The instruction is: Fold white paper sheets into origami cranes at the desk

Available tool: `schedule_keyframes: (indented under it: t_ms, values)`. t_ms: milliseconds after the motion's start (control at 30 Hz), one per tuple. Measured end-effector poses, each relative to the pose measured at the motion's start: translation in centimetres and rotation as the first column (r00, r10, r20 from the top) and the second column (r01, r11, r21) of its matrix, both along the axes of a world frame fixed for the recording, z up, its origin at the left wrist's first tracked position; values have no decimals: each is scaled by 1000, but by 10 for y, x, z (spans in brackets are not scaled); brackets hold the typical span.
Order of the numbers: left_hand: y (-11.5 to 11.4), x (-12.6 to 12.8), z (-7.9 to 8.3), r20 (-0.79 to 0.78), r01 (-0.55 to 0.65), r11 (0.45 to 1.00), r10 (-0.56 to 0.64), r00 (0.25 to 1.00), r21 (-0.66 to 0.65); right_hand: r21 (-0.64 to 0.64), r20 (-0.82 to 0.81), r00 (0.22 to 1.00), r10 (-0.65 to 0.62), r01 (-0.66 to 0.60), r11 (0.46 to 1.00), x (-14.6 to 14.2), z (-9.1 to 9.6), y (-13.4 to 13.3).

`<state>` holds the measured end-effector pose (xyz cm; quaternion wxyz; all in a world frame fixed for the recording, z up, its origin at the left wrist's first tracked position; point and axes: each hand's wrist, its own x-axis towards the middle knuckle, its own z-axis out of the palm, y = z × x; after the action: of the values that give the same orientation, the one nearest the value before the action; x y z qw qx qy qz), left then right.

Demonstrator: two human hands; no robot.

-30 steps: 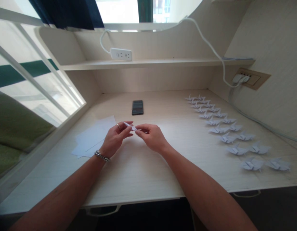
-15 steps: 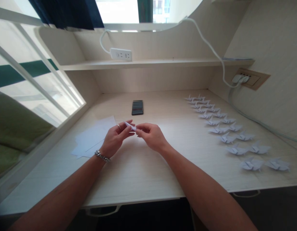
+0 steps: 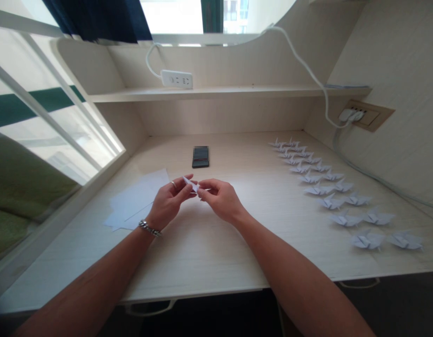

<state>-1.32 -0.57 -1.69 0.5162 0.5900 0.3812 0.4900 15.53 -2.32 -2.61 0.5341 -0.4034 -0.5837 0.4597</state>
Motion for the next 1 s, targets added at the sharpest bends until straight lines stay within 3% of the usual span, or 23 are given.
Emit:
schedule_keyframes:
  t_ms: [467,600,700,833,1000]
  values:
    - [1,-3,-2,-68,6,1000,-4,998,28,-10,-3,1000,20,-20,1000,0,1,-1]
    - [0,-3,-3,-114,11,998,-5,994,57,20,81,994,-72,70,997,-1,-1,-2]
    - [-2,-3,-3,-225,11,993,17,974,120,156,314,926,-208,166,974,-1,-2,-4]
    - [-7,2,0,-312,-3,984,60,948,179,351,520,783,-342,169,921,-2,2,-7]
    - [-15,8,7,-365,-32,964,129,922,262,377,595,703,-390,184,908,-4,6,-9]
